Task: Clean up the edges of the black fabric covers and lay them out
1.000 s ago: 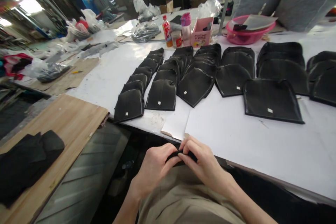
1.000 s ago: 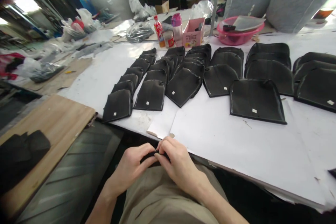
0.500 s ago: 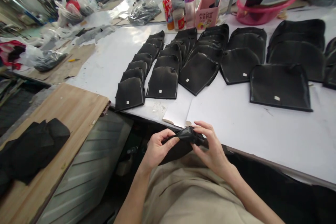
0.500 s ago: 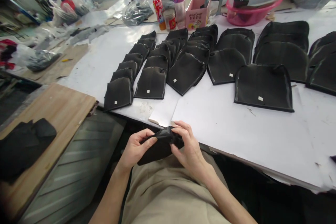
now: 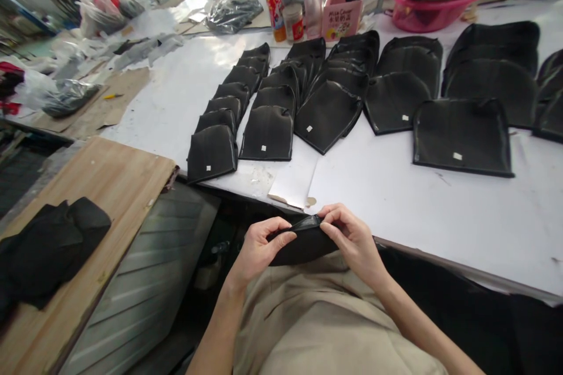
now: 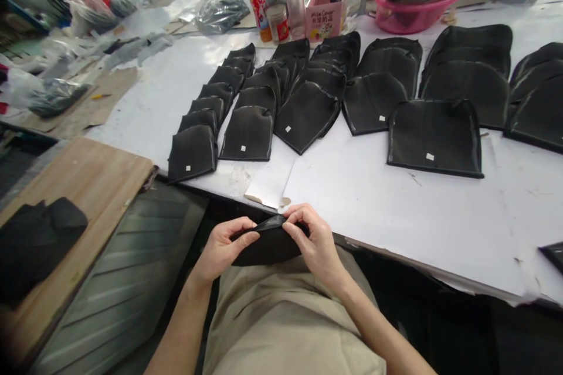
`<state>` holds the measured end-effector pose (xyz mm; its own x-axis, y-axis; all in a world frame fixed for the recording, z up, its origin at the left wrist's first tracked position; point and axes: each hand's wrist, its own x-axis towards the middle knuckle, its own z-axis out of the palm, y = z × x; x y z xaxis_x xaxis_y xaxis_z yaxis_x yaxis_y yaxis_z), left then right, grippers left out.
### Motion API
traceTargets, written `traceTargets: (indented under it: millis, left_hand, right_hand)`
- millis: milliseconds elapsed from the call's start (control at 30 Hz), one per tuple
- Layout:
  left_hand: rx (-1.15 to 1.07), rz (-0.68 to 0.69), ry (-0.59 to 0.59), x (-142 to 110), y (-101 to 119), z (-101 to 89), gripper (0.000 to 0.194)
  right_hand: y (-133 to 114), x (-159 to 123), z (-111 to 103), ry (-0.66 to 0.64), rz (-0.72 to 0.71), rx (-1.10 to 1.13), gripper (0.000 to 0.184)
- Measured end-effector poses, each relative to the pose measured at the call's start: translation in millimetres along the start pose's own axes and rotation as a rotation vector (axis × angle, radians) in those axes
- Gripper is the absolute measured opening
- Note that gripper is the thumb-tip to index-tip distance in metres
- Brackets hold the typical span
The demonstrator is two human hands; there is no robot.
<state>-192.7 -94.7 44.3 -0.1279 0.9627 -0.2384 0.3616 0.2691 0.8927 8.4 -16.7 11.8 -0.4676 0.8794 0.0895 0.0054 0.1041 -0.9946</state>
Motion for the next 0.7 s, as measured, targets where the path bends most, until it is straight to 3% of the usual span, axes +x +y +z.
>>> traceTargets:
  millis: [167, 267, 400, 567, 700]
  left_hand:
    - [0.296, 0.072, -0.036, -4, 17, -5.0, 0.018]
    - [0.330, 0.100, -0.044, -5, 27, -0.6, 0.020]
    - [0.162, 0.047, -0.008, 2, 30, 12.1, 0.033]
    - [-0.217, -0.147, -0.128, 11, 22, 16.4, 0.037]
    - [-0.321, -0.230, -0.145, 14, 19, 16.3, 0.033]
  right_hand:
    - [0, -3, 3, -0.015, -0.002, -0.023, 0.014]
    - [-1, -5, 6, -0.037, -0.047, -0.048, 0.012]
    - [-5, -5, 10, -0.028, -0.145, -0.104, 0.012]
    - [-6, -6, 12, -0.030, -0.233, -0.163, 0.013]
    - [-4, -7, 14, -0.034, -0.246, -0.177, 0.014]
